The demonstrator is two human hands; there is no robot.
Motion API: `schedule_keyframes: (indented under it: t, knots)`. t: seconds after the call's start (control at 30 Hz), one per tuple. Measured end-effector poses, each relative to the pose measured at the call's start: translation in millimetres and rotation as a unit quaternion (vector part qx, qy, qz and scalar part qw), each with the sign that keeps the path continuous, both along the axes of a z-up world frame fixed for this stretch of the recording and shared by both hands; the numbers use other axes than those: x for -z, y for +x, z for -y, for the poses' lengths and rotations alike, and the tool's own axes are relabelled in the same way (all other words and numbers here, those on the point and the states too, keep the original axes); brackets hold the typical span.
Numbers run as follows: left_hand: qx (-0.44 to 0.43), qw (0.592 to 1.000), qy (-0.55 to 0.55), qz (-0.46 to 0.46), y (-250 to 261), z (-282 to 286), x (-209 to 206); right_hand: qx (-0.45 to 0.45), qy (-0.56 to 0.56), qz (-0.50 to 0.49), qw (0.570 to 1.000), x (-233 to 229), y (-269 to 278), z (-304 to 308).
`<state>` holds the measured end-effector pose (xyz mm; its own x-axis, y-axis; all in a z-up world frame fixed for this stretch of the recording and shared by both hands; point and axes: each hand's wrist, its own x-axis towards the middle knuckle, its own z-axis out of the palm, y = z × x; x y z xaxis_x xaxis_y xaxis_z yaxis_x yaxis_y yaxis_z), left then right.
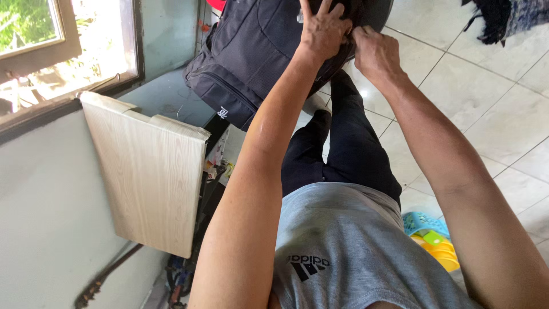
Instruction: The person unzips a backpack, folds clothes and places them inside the backpack, and zips the backpack closed.
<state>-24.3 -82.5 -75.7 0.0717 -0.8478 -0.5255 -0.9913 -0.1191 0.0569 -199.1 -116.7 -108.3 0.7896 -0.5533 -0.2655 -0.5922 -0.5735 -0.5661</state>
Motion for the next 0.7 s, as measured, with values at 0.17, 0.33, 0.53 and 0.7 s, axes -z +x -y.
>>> schedule_keyframes:
  t: [0.17,0.33,0.53,0.7]
  knots:
    - [0.062,0.993,-0.103,-0.011,8,-3,24,0.006,0.032,-0.072,0.997,6,2,-15]
    - [0.062,0.99,-0.126,-0.028,10,-4,38,0.071,-0.011,0.1,0.992,-15,11,-74]
    - [0.083,0.984,-0.156,-0.006,11,-3,24,0.182,0.084,0.096,0.975,-30,24,-109]
    - [0.054,0.993,-0.102,-0.033,13,-6,5,0.233,0.092,0.102,0.963,-22,23,-114]
